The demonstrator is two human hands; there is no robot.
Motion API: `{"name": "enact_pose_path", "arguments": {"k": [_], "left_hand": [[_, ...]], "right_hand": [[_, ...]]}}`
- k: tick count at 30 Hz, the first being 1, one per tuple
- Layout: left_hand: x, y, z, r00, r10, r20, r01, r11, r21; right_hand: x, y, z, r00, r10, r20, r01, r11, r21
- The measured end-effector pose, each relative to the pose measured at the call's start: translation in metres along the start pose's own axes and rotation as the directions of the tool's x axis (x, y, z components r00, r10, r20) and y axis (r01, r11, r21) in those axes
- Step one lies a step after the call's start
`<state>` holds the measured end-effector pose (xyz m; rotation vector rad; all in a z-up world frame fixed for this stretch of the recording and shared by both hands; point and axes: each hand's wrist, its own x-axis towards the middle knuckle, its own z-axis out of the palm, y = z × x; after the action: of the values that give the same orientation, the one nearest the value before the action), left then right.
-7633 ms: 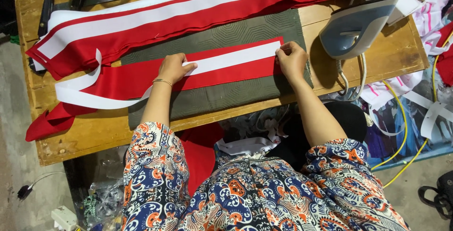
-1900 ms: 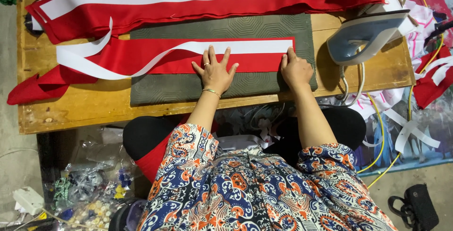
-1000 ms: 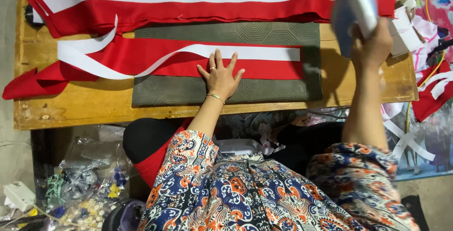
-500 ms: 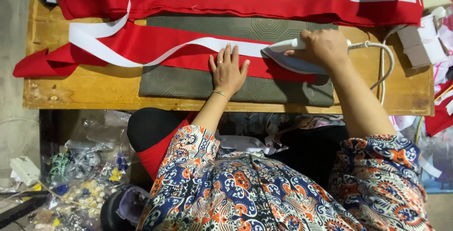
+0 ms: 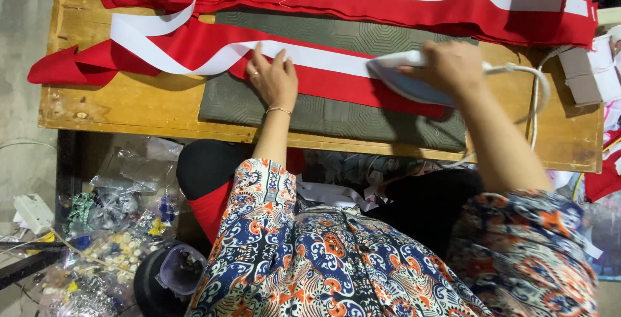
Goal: The person irons a long red and white striped fabric on a wooden table. They repeatedly fold the fabric, press it with an iron, and adjust its position to smooth different sections.
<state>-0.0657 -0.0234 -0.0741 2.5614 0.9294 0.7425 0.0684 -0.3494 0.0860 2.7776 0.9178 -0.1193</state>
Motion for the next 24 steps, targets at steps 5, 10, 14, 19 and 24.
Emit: {"name": "enact_pose_path", "arguments": {"k": [5, 10, 14, 19, 24], "left_hand": [[0.009, -0.014, 0.023, 0.951, -0.269, -0.151, 0.246, 0.957, -0.154], [0.022, -0.013, 0.016, 0.979, -0.184, -0.09, 0.166, 0.969, -0.182], [0.037, -0.029, 0.012, 0.99, -0.134, -0.037, 0.117, 0.947, -0.298], [0.058, -0.075, 0.032, 0.995, 0.031, -0.097, -0.062, 0.938, -0.342], [0.061, -0.085, 0.033, 0.998, 0.057, -0.039, -0.067, 0.938, -0.339]], "right_hand": [[-0.027, 0.042, 0.007, 0.999, -0.02, -0.039, 0.01, 0.974, -0.226], [-0.002, -0.004, -0.004, 0.997, -0.059, -0.05, 0.051, 0.989, -0.142], [0.033, -0.074, -0.017, 0.996, -0.075, -0.056, 0.071, 0.996, -0.062], [0.07, -0.148, -0.026, 0.957, -0.146, -0.252, 0.166, 0.984, 0.062], [0.093, -0.167, -0.013, 0.972, -0.094, -0.215, 0.112, 0.991, 0.073]]}}
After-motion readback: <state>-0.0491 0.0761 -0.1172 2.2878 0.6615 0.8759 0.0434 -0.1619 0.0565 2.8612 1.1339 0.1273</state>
